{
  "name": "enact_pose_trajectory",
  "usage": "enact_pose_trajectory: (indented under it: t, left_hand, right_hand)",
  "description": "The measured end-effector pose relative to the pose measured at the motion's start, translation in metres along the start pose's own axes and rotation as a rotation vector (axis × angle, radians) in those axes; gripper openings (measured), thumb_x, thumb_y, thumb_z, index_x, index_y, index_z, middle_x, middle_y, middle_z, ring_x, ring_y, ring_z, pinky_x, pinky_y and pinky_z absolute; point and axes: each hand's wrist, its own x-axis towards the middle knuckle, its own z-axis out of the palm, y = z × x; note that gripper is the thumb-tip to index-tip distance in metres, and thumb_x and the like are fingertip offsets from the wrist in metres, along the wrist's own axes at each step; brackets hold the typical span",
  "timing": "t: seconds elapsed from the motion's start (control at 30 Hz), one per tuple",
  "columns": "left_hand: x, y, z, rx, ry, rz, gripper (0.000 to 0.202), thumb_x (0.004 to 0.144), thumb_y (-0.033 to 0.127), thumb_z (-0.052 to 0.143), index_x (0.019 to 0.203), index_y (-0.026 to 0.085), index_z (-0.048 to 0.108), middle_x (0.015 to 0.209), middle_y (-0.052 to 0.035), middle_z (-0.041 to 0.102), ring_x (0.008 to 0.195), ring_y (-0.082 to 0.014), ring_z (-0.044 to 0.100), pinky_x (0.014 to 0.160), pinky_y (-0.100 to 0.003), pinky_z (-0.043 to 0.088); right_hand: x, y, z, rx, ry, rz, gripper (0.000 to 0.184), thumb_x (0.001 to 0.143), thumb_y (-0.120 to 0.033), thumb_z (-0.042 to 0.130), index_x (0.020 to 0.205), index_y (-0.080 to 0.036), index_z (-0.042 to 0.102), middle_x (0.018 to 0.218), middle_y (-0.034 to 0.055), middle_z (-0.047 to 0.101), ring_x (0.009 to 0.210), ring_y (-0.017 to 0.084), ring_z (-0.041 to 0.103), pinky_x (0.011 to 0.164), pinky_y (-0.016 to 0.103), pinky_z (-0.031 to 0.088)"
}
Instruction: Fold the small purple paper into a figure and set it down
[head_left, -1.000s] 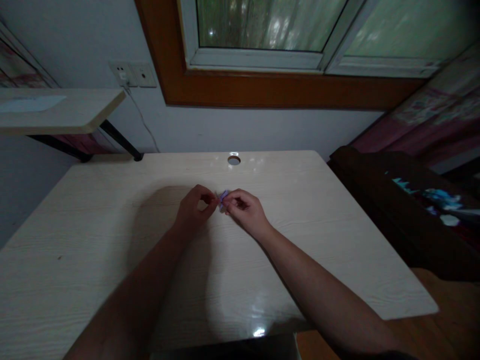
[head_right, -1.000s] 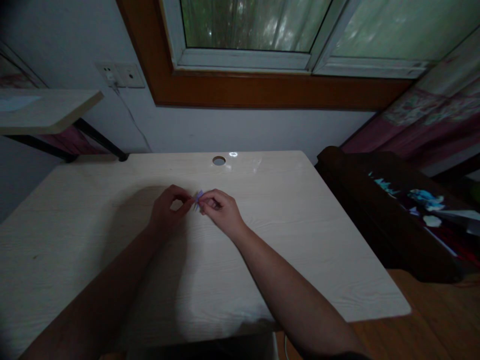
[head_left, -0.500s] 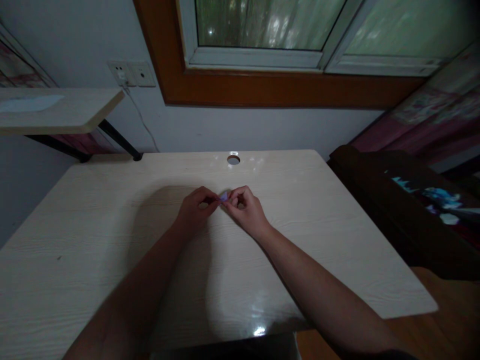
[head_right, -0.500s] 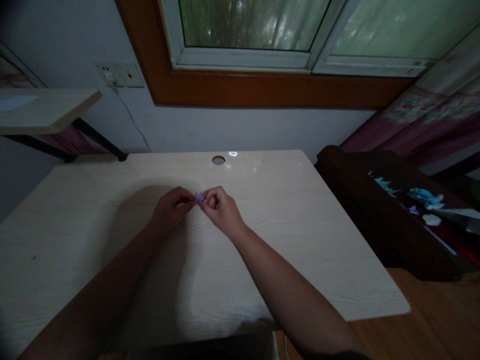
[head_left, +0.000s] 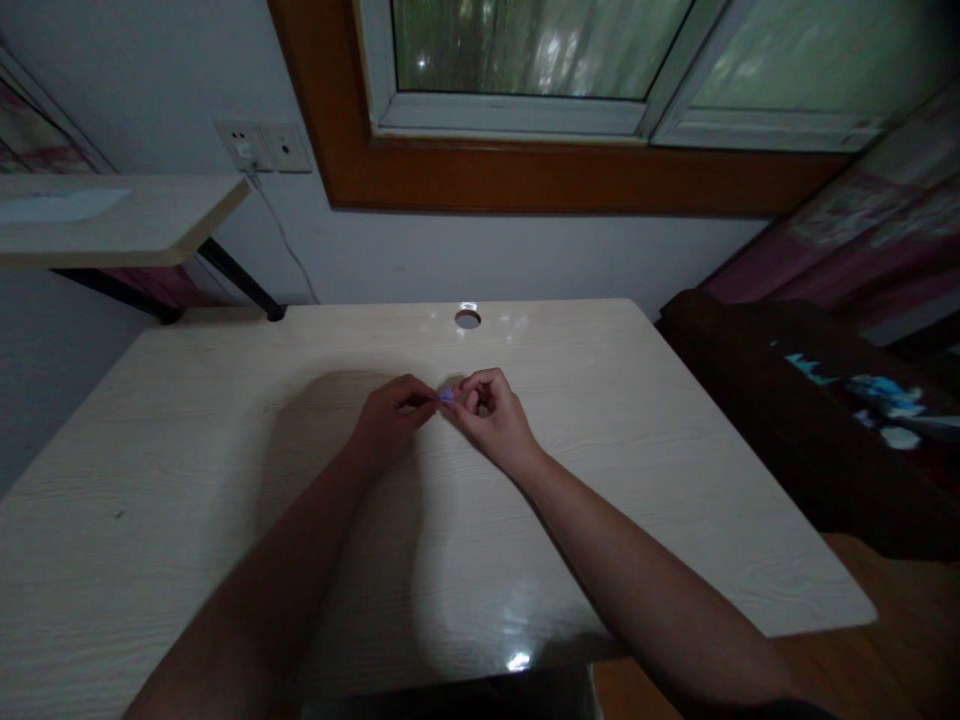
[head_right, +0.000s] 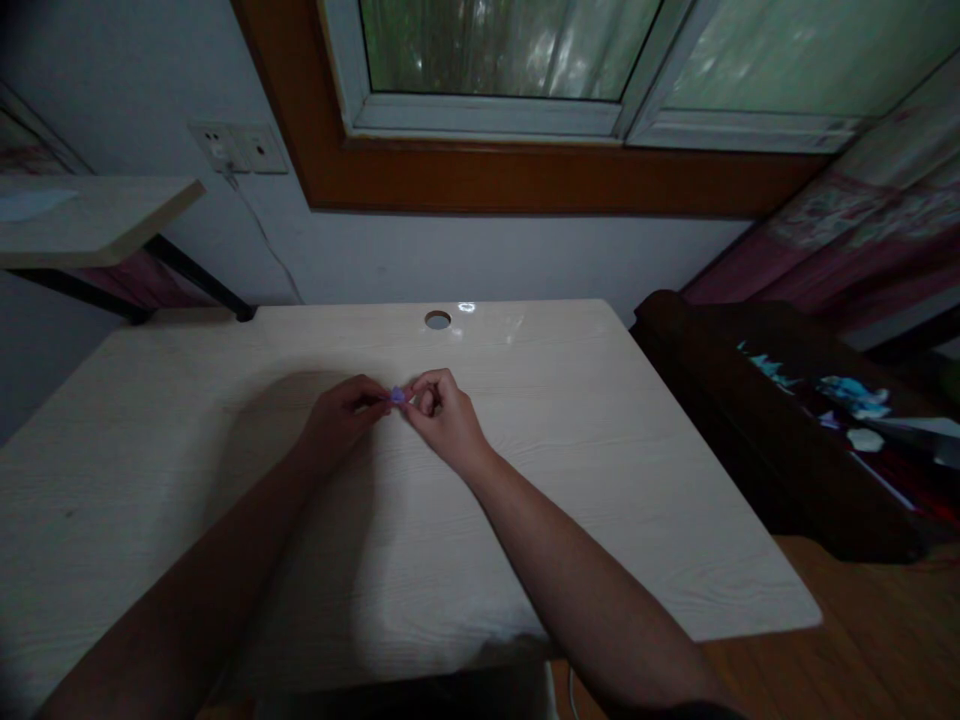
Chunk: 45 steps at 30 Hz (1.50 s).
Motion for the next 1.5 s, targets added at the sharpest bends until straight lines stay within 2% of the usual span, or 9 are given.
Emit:
enact_pose_trajectory:
  t: [0.17,0.43,0.6,0.73,0.97,1.2,1.3,1.5]
  left_hand:
    - [-0.001,0.001,0.001,-0.077,-0.009,-0.111,0.015,0.079,0.031,0.072,0.082,0.018,0.066,0.081,-0.0031,0.068,0.073,-0.0153,0.065,0.07,-0.026,0.051]
    - [-0.001,-0.001,0.001,-0.106,-0.035,-0.213,0.018,0.076,0.034,0.073,0.078,0.017,0.066,0.073,-0.0015,0.066,0.066,-0.0141,0.059,0.065,-0.025,0.047]
    - [-0.002,0.0,0.002,-0.196,-0.02,-0.29,0.021,0.073,0.035,0.075,0.075,0.017,0.065,0.067,0.0003,0.064,0.061,-0.0124,0.057,0.061,-0.024,0.045]
    - [-0.001,0.002,0.003,-0.216,0.002,-0.338,0.024,0.071,0.036,0.077,0.074,0.017,0.064,0.064,0.0013,0.064,0.058,-0.0115,0.057,0.059,-0.023,0.044]
    - [0.002,0.01,0.004,-0.221,0.029,-0.374,0.03,0.068,0.042,0.078,0.069,0.017,0.062,0.06,0.0009,0.063,0.054,-0.012,0.057,0.055,-0.023,0.044]
    - [0.003,0.007,0.001,-0.249,0.076,-0.379,0.029,0.068,0.041,0.079,0.069,0.017,0.063,0.061,0.0005,0.065,0.057,-0.0128,0.059,0.059,-0.025,0.047]
    - [0.003,0.007,0.001,-0.272,0.099,-0.384,0.028,0.069,0.041,0.079,0.07,0.017,0.063,0.061,0.0011,0.064,0.058,-0.0127,0.059,0.061,-0.025,0.048]
    - [0.005,0.006,0.001,-0.338,0.061,-0.407,0.031,0.066,0.041,0.082,0.081,0.018,0.069,0.07,-0.0003,0.069,0.064,-0.0143,0.063,0.065,-0.027,0.051]
  right_hand:
    - [0.001,0.002,0.002,0.136,-0.009,0.041,0.032,0.083,-0.034,0.071,0.099,-0.025,0.044,0.086,-0.0023,0.065,0.055,0.008,0.042,0.055,0.024,0.035]
    - [0.002,0.003,0.001,0.232,-0.059,0.091,0.035,0.082,-0.037,0.072,0.1,-0.025,0.044,0.09,-0.0014,0.066,0.054,0.008,0.039,0.052,0.023,0.033]
    - [0.004,0.002,0.002,0.26,-0.048,0.111,0.035,0.081,-0.037,0.073,0.098,-0.025,0.045,0.088,-0.0013,0.066,0.056,0.009,0.042,0.053,0.024,0.034]
    - [0.005,0.0,0.005,0.288,-0.027,0.123,0.033,0.079,-0.035,0.073,0.093,-0.025,0.044,0.085,-0.0025,0.065,0.054,0.008,0.039,0.052,0.023,0.032]
    - [0.008,-0.005,0.009,0.248,0.026,0.152,0.036,0.077,-0.035,0.073,0.085,-0.024,0.039,0.084,-0.0026,0.066,0.052,0.007,0.034,0.049,0.022,0.028]
    - [0.008,0.004,0.009,0.283,-0.038,0.179,0.041,0.076,-0.037,0.074,0.089,-0.026,0.036,0.082,-0.0039,0.065,0.052,0.008,0.04,0.05,0.022,0.03]
    - [0.008,0.004,0.009,0.307,-0.041,0.181,0.04,0.076,-0.036,0.074,0.089,-0.025,0.037,0.082,-0.004,0.065,0.053,0.008,0.041,0.051,0.023,0.031]
    - [0.008,0.001,0.009,0.297,-0.024,0.176,0.039,0.078,-0.035,0.073,0.089,-0.025,0.037,0.081,-0.0042,0.065,0.053,0.008,0.041,0.052,0.023,0.031]
